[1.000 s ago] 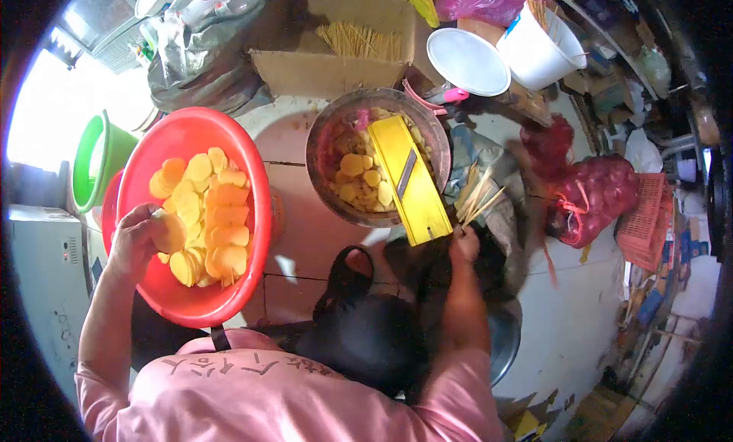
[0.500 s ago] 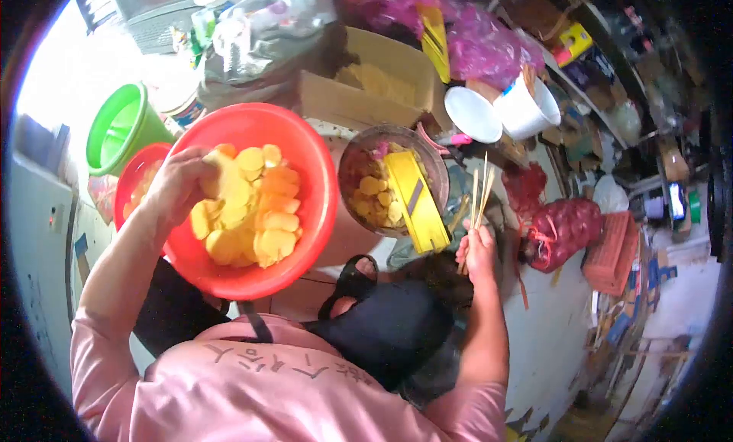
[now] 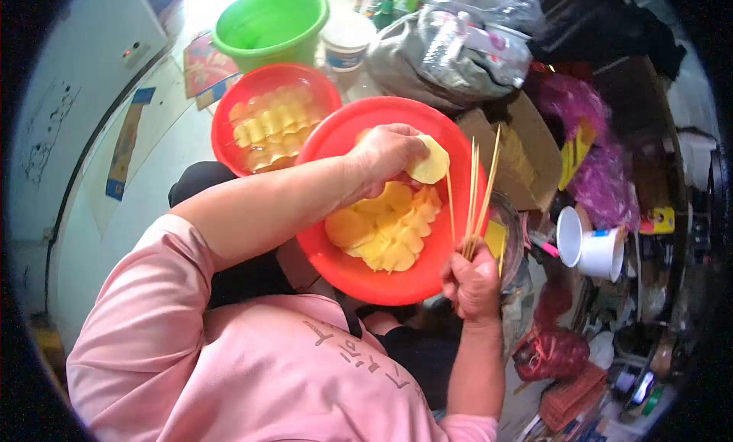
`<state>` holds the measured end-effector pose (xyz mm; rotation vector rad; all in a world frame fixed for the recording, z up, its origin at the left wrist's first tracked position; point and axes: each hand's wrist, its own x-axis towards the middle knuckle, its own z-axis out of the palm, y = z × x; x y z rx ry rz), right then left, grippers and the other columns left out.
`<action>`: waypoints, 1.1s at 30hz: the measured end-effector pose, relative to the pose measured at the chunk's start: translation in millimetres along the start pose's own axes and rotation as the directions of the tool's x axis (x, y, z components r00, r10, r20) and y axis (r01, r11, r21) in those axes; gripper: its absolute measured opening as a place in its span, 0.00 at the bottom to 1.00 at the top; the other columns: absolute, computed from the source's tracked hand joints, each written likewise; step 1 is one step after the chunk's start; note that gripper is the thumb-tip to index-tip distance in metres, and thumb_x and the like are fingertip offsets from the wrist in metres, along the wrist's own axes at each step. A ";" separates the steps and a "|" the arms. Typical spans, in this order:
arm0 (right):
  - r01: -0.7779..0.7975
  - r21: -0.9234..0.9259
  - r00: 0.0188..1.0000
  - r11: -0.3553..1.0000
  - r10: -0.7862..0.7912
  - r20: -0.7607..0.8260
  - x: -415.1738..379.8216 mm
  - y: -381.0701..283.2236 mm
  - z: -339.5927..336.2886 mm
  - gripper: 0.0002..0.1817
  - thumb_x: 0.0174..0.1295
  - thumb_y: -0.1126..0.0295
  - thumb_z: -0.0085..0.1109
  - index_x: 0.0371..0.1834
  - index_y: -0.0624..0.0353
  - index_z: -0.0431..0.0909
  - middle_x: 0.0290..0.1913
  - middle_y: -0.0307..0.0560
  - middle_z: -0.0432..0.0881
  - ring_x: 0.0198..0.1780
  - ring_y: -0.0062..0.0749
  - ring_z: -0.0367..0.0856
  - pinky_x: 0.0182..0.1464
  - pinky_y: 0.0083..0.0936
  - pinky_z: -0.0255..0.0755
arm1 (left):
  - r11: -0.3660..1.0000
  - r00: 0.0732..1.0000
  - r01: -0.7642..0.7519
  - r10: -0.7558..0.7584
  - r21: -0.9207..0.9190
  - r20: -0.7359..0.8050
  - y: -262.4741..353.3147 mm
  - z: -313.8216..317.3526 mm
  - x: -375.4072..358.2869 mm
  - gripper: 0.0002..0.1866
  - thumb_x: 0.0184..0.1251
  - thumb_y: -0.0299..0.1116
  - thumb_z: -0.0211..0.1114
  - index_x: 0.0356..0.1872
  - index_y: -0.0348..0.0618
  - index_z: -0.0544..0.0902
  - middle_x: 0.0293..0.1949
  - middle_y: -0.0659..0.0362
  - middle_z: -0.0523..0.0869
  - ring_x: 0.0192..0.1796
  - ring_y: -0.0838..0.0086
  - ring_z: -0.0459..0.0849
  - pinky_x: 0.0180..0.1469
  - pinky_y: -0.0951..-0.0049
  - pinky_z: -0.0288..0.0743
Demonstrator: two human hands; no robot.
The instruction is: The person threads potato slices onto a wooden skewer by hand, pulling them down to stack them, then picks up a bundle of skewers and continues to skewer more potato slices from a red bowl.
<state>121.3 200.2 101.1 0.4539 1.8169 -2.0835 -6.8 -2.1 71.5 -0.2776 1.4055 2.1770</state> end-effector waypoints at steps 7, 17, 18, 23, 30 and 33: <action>-0.092 -0.058 0.994 0.994 0.095 0.056 19.8 10.5 22.9 0.06 0.59 0.77 0.50 0.39 0.59 0.67 0.20 0.43 0.75 0.12 0.19 0.67 0.13 0.15 0.59 | 0.997 0.991 -0.050 0.043 -0.053 -0.125 5.9 -27.9 -3.3 0.11 0.63 0.32 0.58 0.45 0.41 0.76 0.40 0.56 0.82 0.42 0.69 0.83 0.41 0.69 0.80; -0.141 -0.048 0.988 0.989 0.143 0.051 16.1 12.2 13.3 0.07 0.60 0.75 0.52 0.39 0.59 0.66 0.23 0.46 0.78 0.13 0.21 0.70 0.13 0.15 0.58 | 0.988 0.989 -0.125 0.131 0.086 -0.074 2.7 -29.7 3.6 0.11 0.62 0.29 0.61 0.45 0.38 0.79 0.39 0.58 0.84 0.40 0.74 0.83 0.44 0.73 0.77; -0.139 -0.054 0.989 0.989 0.141 0.048 14.1 12.2 12.3 0.07 0.60 0.75 0.52 0.39 0.59 0.66 0.23 0.47 0.78 0.13 0.21 0.70 0.13 0.15 0.58 | 0.989 0.989 -0.121 0.127 0.087 -0.071 2.7 -27.2 1.5 0.11 0.62 0.29 0.61 0.45 0.38 0.79 0.39 0.58 0.84 0.40 0.74 0.83 0.44 0.73 0.77; -0.129 -0.050 0.992 0.990 0.129 0.003 5.0 13.9 10.8 0.05 0.59 0.75 0.51 0.36 0.59 0.67 0.23 0.46 0.78 0.13 0.22 0.70 0.13 0.15 0.58 | 0.881 0.975 -0.223 0.204 0.417 0.090 4.7 -11.1 -16.6 0.09 0.65 0.32 0.60 0.41 0.38 0.82 0.34 0.64 0.83 0.38 0.80 0.79 0.43 0.77 0.74; -0.010 -0.121 0.999 0.993 0.015 0.042 0.2 18.9 7.3 0.04 0.61 0.76 0.51 0.36 0.60 0.67 0.23 0.47 0.79 0.14 0.21 0.70 0.15 0.15 0.61 | 0.752 0.897 -0.441 0.386 0.489 0.214 -13.3 -6.3 -17.7 0.09 0.68 0.31 0.57 0.43 0.39 0.81 0.37 0.63 0.82 0.39 0.80 0.79 0.43 0.77 0.75; -0.001 -0.096 0.999 0.995 0.005 0.046 -1.9 17.5 9.8 0.05 0.62 0.76 0.51 0.38 0.60 0.67 0.23 0.47 0.79 0.14 0.21 0.70 0.16 0.15 0.62 | 0.766 0.898 -0.427 0.420 0.480 0.130 -11.4 -4.2 -17.4 0.08 0.67 0.31 0.58 0.43 0.40 0.81 0.36 0.62 0.83 0.37 0.79 0.80 0.40 0.76 0.76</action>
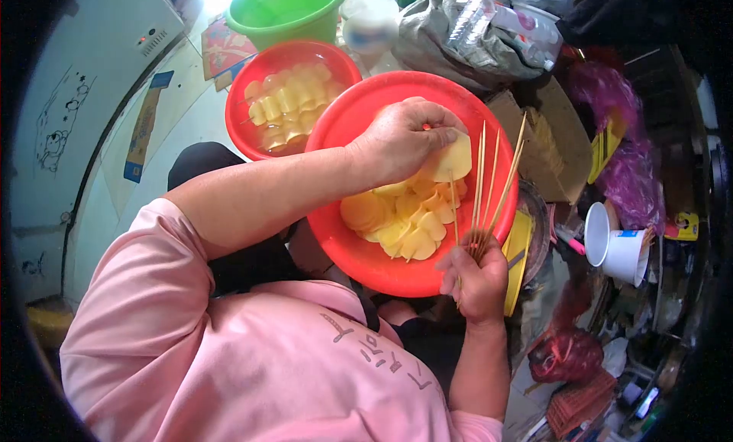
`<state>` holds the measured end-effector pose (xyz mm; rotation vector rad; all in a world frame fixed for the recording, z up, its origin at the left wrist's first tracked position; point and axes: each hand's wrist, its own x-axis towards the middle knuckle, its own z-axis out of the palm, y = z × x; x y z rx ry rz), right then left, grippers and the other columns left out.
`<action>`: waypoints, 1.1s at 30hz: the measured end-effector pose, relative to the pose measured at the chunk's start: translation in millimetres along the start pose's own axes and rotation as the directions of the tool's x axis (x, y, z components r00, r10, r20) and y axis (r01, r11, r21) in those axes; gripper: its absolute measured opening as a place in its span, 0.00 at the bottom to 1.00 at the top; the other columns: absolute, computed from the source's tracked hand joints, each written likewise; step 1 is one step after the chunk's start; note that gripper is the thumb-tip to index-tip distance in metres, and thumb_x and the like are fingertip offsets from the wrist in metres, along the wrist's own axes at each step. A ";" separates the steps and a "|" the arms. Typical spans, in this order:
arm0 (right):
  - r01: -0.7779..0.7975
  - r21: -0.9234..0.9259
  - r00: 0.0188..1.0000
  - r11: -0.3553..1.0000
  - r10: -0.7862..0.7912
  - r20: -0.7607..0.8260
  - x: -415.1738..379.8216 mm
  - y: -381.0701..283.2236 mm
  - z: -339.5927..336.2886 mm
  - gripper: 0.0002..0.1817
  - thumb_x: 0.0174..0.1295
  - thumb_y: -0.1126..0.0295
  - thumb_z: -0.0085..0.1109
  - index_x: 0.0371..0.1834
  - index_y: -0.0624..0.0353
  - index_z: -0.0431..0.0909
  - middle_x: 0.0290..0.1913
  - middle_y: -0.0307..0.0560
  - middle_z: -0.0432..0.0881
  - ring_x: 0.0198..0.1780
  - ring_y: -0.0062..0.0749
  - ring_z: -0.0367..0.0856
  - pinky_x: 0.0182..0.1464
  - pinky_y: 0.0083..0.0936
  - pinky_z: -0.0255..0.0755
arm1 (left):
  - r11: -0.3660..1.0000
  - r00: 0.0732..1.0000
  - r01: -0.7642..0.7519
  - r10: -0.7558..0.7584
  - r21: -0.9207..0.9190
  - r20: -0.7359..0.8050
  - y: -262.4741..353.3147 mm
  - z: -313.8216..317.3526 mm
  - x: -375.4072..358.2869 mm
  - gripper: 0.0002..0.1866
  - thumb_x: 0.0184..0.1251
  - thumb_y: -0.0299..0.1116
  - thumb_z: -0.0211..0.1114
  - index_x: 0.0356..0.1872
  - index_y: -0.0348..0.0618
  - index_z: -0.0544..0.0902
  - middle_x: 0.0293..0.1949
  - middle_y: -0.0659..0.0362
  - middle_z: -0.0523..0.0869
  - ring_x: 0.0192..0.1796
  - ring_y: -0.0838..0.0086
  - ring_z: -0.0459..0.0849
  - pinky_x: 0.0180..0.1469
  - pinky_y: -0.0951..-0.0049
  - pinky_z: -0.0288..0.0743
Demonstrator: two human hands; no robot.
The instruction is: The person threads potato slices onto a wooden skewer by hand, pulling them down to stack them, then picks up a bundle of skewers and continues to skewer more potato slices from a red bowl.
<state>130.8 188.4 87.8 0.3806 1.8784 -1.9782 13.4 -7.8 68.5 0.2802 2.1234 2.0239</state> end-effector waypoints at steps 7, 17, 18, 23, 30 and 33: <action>0.020 -0.044 1.000 0.999 -0.019 0.012 -1.4 2.2 2.2 0.08 0.63 0.77 0.50 0.45 0.62 0.67 0.24 0.47 0.79 0.14 0.19 0.69 0.18 0.14 0.64 | 0.823 0.921 0.383 -0.374 -0.420 0.108 6.2 -3.1 6.9 0.05 0.65 0.28 0.61 0.40 0.41 0.79 0.34 0.61 0.82 0.36 0.75 0.83 0.36 0.74 0.77; 0.059 -0.055 0.998 0.997 -0.061 -0.029 1.0 12.5 5.0 0.09 0.64 0.76 0.49 0.46 0.63 0.67 0.26 0.47 0.80 0.15 0.19 0.70 0.20 0.14 0.66 | 0.694 0.868 0.484 -0.457 -0.533 0.192 -3.8 -2.7 1.9 0.08 0.61 0.33 0.66 0.38 0.44 0.77 0.34 0.61 0.83 0.38 0.73 0.84 0.37 0.72 0.78; 0.065 -0.047 0.997 0.997 -0.067 -0.035 2.4 13.2 6.3 0.09 0.64 0.75 0.49 0.46 0.63 0.67 0.27 0.46 0.80 0.15 0.19 0.70 0.20 0.14 0.65 | 0.717 0.869 0.490 -0.447 -0.496 0.212 -5.3 -3.0 1.2 0.09 0.61 0.34 0.66 0.37 0.45 0.78 0.34 0.61 0.83 0.37 0.74 0.84 0.37 0.73 0.78; 0.071 -0.027 0.996 0.997 -0.072 -0.043 8.0 12.9 10.2 0.10 0.64 0.73 0.52 0.46 0.62 0.68 0.26 0.46 0.80 0.15 0.20 0.71 0.18 0.13 0.64 | 0.781 0.863 0.502 -0.422 -0.373 0.277 -1.6 0.8 -3.6 0.08 0.61 0.35 0.66 0.36 0.44 0.79 0.35 0.61 0.84 0.36 0.75 0.84 0.35 0.74 0.77; 0.022 0.094 0.999 0.995 -0.018 -0.050 7.2 5.7 -1.3 0.09 0.64 0.67 0.56 0.40 0.59 0.70 0.23 0.44 0.79 0.14 0.20 0.71 0.15 0.12 0.62 | 0.794 0.952 0.299 -0.285 -0.528 0.111 10.0 -28.1 23.7 0.09 0.62 0.33 0.64 0.40 0.40 0.79 0.37 0.59 0.84 0.39 0.71 0.85 0.45 0.69 0.80; 0.024 0.079 0.999 0.997 -0.020 -0.048 5.5 6.2 -3.3 0.10 0.63 0.66 0.58 0.40 0.59 0.71 0.23 0.44 0.78 0.14 0.20 0.71 0.14 0.13 0.62 | 0.796 0.943 0.328 -0.309 -0.509 0.124 12.3 -31.3 22.5 0.09 0.62 0.33 0.64 0.39 0.40 0.79 0.37 0.58 0.85 0.39 0.71 0.85 0.46 0.68 0.80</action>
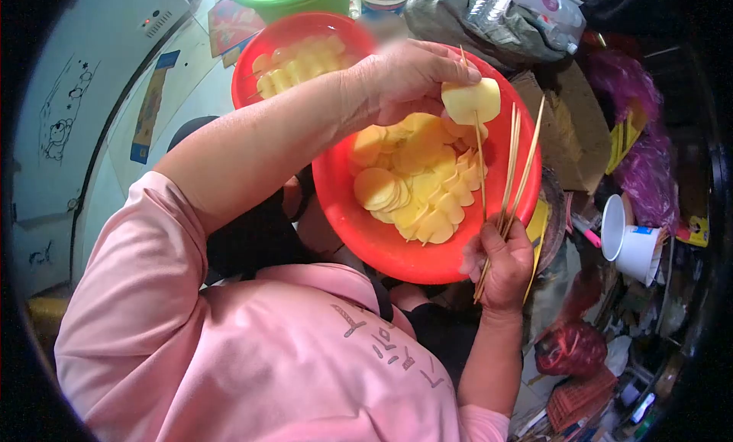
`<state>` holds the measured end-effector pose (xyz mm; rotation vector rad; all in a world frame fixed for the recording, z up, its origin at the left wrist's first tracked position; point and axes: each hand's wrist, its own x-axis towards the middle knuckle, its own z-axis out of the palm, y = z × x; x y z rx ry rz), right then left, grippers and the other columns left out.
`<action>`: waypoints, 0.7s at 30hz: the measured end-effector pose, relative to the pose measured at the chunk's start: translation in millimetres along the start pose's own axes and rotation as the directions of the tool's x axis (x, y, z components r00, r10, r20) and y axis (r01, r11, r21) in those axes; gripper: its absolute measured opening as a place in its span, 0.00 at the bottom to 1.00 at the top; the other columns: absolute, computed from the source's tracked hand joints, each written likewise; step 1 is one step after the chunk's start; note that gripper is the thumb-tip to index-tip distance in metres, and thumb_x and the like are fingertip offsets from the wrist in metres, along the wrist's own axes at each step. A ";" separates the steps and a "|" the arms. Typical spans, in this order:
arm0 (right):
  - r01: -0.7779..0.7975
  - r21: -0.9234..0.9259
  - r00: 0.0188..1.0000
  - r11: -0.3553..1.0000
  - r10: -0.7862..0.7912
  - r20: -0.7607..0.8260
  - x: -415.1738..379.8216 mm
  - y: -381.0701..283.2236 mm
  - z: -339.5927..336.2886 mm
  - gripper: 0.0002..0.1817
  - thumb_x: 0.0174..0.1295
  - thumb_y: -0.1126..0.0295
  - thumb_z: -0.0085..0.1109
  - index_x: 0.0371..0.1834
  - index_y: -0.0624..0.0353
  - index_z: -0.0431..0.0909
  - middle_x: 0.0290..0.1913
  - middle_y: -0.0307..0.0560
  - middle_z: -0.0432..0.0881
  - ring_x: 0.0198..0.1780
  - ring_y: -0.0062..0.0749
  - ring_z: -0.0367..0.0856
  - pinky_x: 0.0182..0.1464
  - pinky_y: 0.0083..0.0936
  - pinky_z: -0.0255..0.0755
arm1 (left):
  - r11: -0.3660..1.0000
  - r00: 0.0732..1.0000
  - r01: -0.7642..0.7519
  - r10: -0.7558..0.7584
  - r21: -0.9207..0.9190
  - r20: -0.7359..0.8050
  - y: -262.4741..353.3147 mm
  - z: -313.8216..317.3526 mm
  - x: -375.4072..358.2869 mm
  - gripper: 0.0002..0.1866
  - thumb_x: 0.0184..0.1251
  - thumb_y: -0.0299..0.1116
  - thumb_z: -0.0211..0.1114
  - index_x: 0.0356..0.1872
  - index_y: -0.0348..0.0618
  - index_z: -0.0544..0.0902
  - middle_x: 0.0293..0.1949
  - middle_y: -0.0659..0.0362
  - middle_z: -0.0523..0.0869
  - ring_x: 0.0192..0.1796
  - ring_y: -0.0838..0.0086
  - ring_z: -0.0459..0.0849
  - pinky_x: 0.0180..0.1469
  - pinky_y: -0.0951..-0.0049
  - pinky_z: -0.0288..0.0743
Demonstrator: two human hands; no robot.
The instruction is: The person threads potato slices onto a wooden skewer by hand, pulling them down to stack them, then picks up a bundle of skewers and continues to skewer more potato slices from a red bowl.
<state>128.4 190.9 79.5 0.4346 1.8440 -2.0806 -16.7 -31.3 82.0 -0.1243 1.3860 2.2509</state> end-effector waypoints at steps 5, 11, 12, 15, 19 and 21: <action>0.097 0.068 0.995 0.993 -0.096 -0.027 1.8 5.8 10.9 0.14 0.61 0.66 0.62 0.43 0.61 0.71 0.22 0.42 0.77 0.15 0.21 0.72 0.15 0.13 0.62 | 0.986 0.983 0.134 -0.145 0.097 0.115 -21.3 23.4 -17.0 0.10 0.59 0.32 0.66 0.39 0.38 0.80 0.37 0.57 0.84 0.42 0.69 0.84 0.40 0.71 0.81; 0.155 0.080 0.986 0.985 -0.149 -0.075 6.2 8.0 17.0 0.16 0.59 0.66 0.63 0.45 0.62 0.72 0.23 0.41 0.77 0.16 0.22 0.73 0.17 0.17 0.69 | 0.934 0.935 0.187 -0.264 0.304 0.237 -48.2 36.8 -31.8 0.10 0.60 0.37 0.68 0.38 0.44 0.82 0.32 0.65 0.83 0.35 0.81 0.81 0.37 0.78 0.76; 0.126 0.060 0.990 0.990 -0.121 -0.076 6.5 7.7 14.7 0.15 0.60 0.67 0.63 0.45 0.62 0.72 0.24 0.41 0.78 0.16 0.22 0.74 0.17 0.18 0.70 | 0.935 0.926 0.200 -0.278 0.294 0.256 -49.9 36.6 -32.1 0.10 0.61 0.37 0.67 0.38 0.44 0.82 0.32 0.64 0.83 0.34 0.81 0.81 0.37 0.78 0.77; 0.082 0.081 0.993 0.993 -0.074 -0.096 8.7 4.9 8.6 0.13 0.61 0.67 0.61 0.44 0.62 0.73 0.24 0.41 0.78 0.16 0.23 0.74 0.16 0.19 0.71 | 0.915 0.915 0.177 -0.289 0.364 0.282 -36.6 29.8 -24.7 0.10 0.63 0.38 0.65 0.38 0.42 0.81 0.31 0.63 0.83 0.35 0.79 0.83 0.35 0.78 0.78; 0.049 0.137 0.986 0.989 -0.026 -0.166 6.2 2.8 1.6 0.10 0.63 0.68 0.58 0.43 0.61 0.73 0.24 0.42 0.79 0.15 0.23 0.75 0.15 0.18 0.71 | 0.255 0.932 -0.346 -0.021 0.903 0.363 -32.6 -2.7 -4.2 0.12 0.54 0.37 0.68 0.35 0.42 0.83 0.33 0.56 0.86 0.37 0.69 0.85 0.38 0.67 0.80; 0.045 0.115 0.989 0.992 -0.028 -0.147 5.8 4.9 -1.2 0.10 0.63 0.68 0.57 0.43 0.60 0.73 0.23 0.42 0.79 0.15 0.23 0.75 0.15 0.17 0.70 | -0.075 0.920 -0.295 -0.290 0.953 0.262 -36.2 -3.0 -9.8 0.13 0.50 0.37 0.68 0.36 0.44 0.84 0.37 0.57 0.86 0.40 0.66 0.85 0.39 0.65 0.80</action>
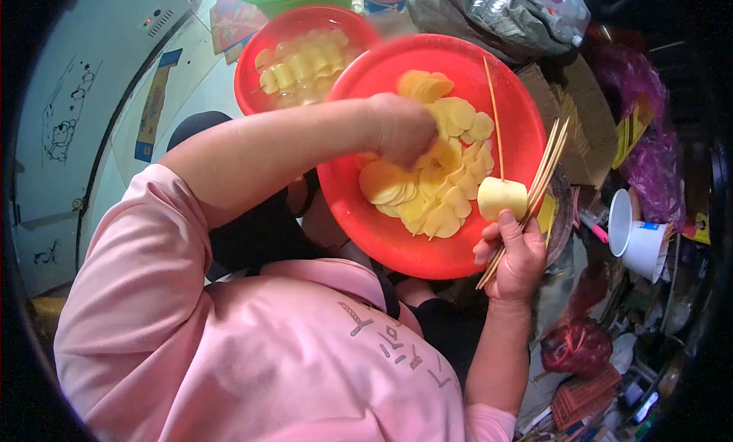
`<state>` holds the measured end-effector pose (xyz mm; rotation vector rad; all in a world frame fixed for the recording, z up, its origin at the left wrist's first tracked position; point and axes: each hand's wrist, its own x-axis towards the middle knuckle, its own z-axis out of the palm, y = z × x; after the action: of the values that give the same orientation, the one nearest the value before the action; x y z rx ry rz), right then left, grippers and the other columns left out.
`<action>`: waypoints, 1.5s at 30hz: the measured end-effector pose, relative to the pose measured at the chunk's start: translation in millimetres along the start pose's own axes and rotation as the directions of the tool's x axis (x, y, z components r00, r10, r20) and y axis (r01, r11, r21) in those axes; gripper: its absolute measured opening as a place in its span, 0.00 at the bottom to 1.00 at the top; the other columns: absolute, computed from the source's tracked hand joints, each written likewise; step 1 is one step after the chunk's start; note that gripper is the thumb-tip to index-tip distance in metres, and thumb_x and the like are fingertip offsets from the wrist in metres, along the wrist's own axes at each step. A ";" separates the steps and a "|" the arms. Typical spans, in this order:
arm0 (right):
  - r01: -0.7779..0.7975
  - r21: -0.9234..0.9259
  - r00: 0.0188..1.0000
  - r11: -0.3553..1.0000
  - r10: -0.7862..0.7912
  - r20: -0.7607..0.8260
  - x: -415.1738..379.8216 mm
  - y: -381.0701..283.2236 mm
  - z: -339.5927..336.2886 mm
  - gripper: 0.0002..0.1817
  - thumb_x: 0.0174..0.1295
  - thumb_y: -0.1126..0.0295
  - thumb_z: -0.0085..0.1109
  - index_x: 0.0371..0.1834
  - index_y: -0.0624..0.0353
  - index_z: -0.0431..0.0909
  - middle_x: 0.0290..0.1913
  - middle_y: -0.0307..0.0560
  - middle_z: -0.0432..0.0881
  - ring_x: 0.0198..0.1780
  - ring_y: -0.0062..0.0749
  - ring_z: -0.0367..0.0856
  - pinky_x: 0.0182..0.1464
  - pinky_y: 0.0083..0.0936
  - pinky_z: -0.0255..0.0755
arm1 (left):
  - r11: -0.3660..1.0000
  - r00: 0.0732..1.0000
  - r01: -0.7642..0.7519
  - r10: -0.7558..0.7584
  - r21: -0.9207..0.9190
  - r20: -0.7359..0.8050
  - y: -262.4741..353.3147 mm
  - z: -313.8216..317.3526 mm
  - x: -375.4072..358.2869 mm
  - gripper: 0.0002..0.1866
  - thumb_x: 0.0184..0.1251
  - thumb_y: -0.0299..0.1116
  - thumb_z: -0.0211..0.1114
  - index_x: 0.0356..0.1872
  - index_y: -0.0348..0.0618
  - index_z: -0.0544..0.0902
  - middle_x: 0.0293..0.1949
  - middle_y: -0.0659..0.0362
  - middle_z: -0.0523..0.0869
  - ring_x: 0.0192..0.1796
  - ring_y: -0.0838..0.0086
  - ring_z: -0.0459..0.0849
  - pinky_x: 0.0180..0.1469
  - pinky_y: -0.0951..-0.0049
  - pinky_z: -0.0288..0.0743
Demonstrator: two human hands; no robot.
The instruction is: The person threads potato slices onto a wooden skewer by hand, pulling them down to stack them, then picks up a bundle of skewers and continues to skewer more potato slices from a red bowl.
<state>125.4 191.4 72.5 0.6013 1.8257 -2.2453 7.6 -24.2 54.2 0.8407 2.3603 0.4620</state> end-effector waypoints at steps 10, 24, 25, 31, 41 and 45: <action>-0.068 -0.075 0.994 0.995 0.074 0.076 -5.4 -2.8 3.4 0.10 0.62 0.68 0.58 0.42 0.62 0.74 0.23 0.43 0.79 0.17 0.23 0.76 0.16 0.15 0.69 | 0.950 0.979 0.084 -0.136 0.302 0.154 -10.3 25.5 -0.9 0.12 0.48 0.35 0.63 0.35 0.44 0.84 0.38 0.54 0.86 0.41 0.63 0.85 0.40 0.63 0.79; -0.023 -0.110 0.991 0.994 0.038 0.132 -9.5 -0.8 4.7 0.11 0.62 0.69 0.58 0.42 0.63 0.73 0.21 0.43 0.78 0.16 0.24 0.75 0.17 0.17 0.70 | -0.130 0.809 -0.377 -0.528 -0.917 -0.257 -41.6 -41.9 -2.6 0.13 0.54 0.25 0.62 0.42 0.33 0.76 0.41 0.51 0.80 0.41 0.63 0.83 0.44 0.65 0.81; -0.021 -0.111 0.990 0.994 0.037 0.136 -9.5 -0.9 4.9 0.11 0.62 0.69 0.58 0.42 0.63 0.73 0.21 0.43 0.78 0.16 0.24 0.75 0.17 0.17 0.70 | -0.129 0.807 -0.380 -0.530 -0.916 -0.260 -41.2 -43.8 -3.8 0.13 0.54 0.25 0.62 0.42 0.33 0.76 0.41 0.51 0.80 0.41 0.63 0.83 0.44 0.65 0.81; -0.022 -0.123 0.992 0.992 0.037 0.123 -10.1 -1.2 3.6 0.11 0.61 0.69 0.59 0.43 0.63 0.73 0.21 0.43 0.78 0.15 0.24 0.75 0.17 0.16 0.70 | -0.030 0.746 -0.427 -0.577 -0.904 -0.333 -33.5 -49.3 -10.8 0.14 0.54 0.25 0.63 0.43 0.34 0.76 0.41 0.51 0.80 0.40 0.65 0.83 0.40 0.67 0.82; -0.016 -0.102 0.994 0.995 0.027 0.107 -11.1 -2.4 -1.6 0.11 0.61 0.70 0.60 0.42 0.63 0.74 0.20 0.41 0.77 0.15 0.22 0.73 0.17 0.16 0.70 | 0.224 0.753 -0.405 -0.468 -0.886 -0.462 -32.1 -40.8 -7.3 0.08 0.60 0.28 0.60 0.39 0.39 0.79 0.35 0.58 0.82 0.36 0.72 0.83 0.39 0.72 0.79; -0.018 -0.084 0.992 0.996 0.029 0.124 -11.4 -3.7 -2.7 0.11 0.60 0.70 0.60 0.41 0.63 0.74 0.20 0.41 0.77 0.15 0.22 0.73 0.18 0.16 0.69 | 0.142 0.782 -0.361 -0.493 -0.922 -0.382 -21.4 -40.7 -13.0 0.09 0.60 0.29 0.60 0.40 0.38 0.79 0.36 0.57 0.82 0.38 0.71 0.82 0.39 0.70 0.80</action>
<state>134.8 193.6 80.2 0.4545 1.8297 -2.1293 -19.6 -53.6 80.3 -0.2205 1.7523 2.2908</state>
